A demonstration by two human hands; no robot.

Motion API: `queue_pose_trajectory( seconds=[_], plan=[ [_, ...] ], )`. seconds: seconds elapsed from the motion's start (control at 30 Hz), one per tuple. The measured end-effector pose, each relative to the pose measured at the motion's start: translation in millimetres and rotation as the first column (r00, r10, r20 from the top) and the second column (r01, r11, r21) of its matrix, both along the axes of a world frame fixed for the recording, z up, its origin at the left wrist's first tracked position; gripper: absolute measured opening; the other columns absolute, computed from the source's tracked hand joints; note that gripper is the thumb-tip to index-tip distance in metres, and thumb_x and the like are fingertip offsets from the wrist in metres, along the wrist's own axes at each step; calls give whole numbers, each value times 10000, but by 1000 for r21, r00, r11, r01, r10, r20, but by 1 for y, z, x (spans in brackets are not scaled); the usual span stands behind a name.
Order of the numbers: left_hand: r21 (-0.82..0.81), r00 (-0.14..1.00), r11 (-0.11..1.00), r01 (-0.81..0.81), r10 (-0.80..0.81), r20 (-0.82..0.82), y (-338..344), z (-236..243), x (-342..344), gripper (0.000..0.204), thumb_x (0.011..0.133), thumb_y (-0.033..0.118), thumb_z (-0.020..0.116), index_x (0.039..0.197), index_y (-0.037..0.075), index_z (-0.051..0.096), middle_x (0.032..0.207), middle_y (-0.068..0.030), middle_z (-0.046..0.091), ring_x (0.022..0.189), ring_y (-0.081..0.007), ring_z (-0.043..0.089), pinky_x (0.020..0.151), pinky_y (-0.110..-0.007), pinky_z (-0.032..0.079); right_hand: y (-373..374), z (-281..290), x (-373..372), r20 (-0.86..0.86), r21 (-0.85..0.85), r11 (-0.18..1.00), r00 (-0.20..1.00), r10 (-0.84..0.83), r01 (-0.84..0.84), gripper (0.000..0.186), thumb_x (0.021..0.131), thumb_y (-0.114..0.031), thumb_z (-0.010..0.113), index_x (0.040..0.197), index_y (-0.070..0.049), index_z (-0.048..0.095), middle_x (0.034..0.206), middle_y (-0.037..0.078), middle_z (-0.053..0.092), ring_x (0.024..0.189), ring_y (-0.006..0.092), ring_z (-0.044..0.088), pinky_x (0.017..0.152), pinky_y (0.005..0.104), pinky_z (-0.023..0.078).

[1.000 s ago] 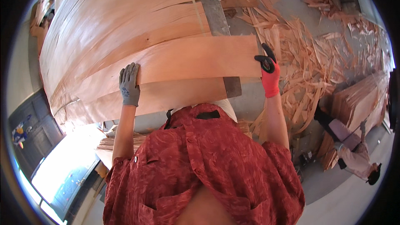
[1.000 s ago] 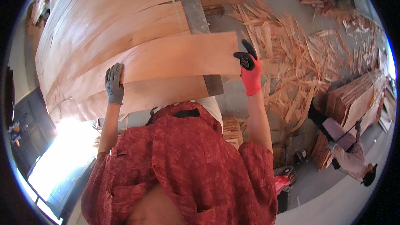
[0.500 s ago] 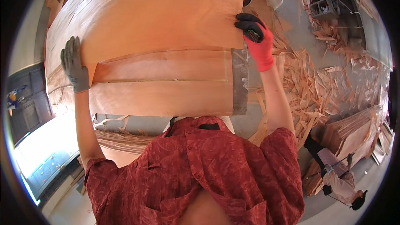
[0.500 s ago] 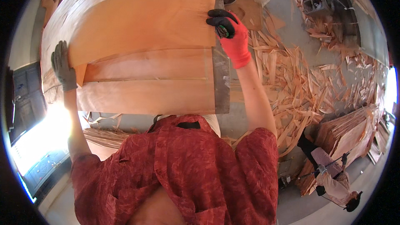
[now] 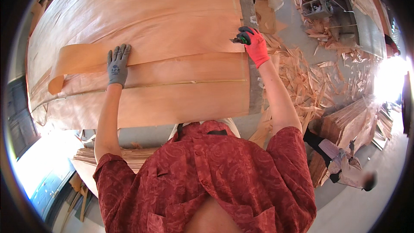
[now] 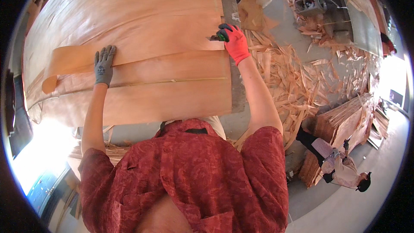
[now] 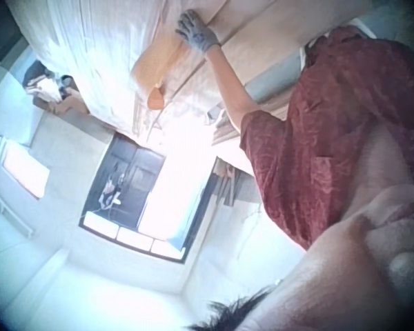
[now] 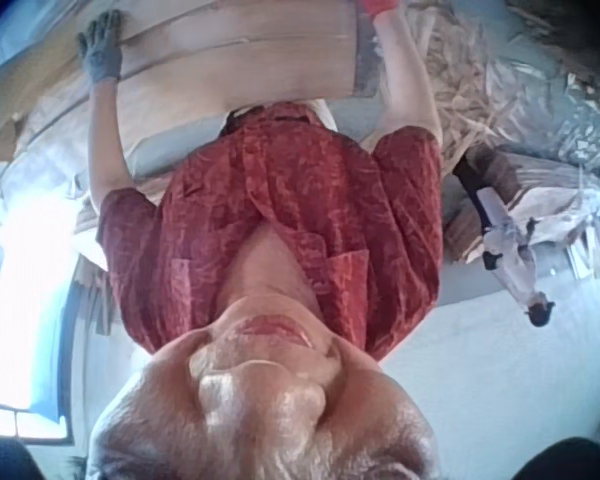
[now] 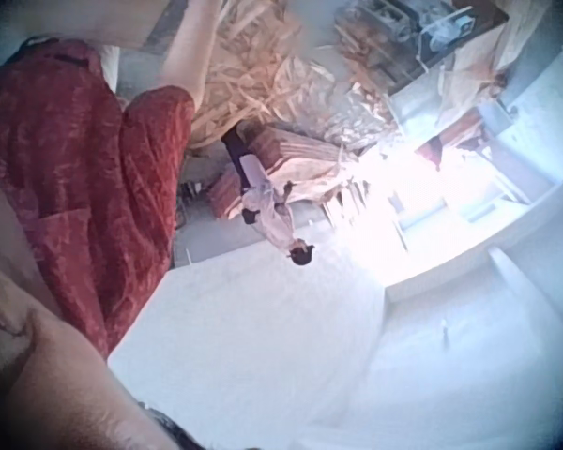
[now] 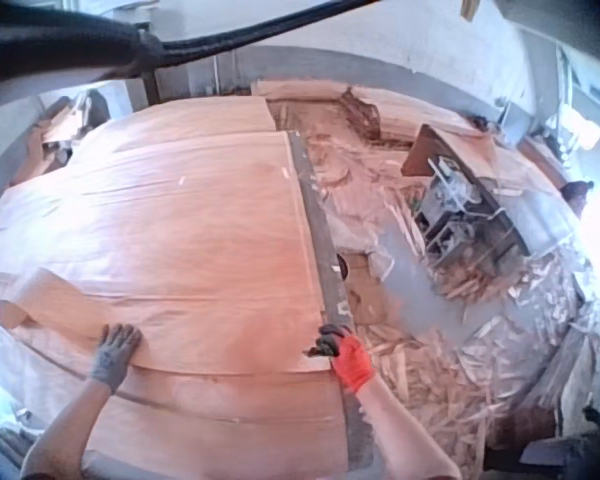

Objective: The person measures a large sheet of wood veneer, marks it with a pen, and cuts it using a utility knife while working at a large table.

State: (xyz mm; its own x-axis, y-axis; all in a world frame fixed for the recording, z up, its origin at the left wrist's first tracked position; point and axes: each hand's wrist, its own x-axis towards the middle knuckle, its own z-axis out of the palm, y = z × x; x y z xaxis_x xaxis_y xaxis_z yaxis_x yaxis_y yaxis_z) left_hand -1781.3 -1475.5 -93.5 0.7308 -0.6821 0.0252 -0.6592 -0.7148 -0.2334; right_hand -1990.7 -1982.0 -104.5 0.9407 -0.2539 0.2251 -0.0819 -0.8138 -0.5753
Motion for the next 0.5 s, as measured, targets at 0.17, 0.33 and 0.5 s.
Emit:
queue_pose_trajectory(
  seconds=[0.17, 0.33, 0.5],
  plan=[
    [-120, 997, 992, 30, -22, 68, 10, -2, 7, 569, 869, 23, 475, 1409, 204, 478, 1451, -45, 484, 1339, -252, 448, 1153, -481, 272, 5, 4, 3, -45, -75, 996, 998, 39, -42, 394, 711, -20, 668, 1090, -126, 672, 1187, 51, 631, 1115, 285, 567, 954, 376, 481],
    [-234, 987, 971, 39, -1, 161, -13, 23, 18, 619, 827, -8, 523, 1410, 197, 483, 1432, -48, 503, 1321, -256, 464, 1148, -478, 283, 3, 2, 1, 9, -67, 998, 1000, 15, -14, 389, 712, -13, 659, 1080, -140, 678, 1171, 41, 639, 1083, 277, 584, 915, 381, 498],
    [-307, 964, 952, -18, 98, 249, -40, 47, 26, 643, 816, -43, 506, 1413, 195, 485, 1437, -54, 495, 1336, -248, 444, 1157, -467, 263, 2, 21, 1, 108, -91, 996, 994, 31, -21, 365, 698, -4, 644, 1029, -151, 691, 1163, 33, 641, 1070, 281, 587, 890, 394, 503]
  ],
)
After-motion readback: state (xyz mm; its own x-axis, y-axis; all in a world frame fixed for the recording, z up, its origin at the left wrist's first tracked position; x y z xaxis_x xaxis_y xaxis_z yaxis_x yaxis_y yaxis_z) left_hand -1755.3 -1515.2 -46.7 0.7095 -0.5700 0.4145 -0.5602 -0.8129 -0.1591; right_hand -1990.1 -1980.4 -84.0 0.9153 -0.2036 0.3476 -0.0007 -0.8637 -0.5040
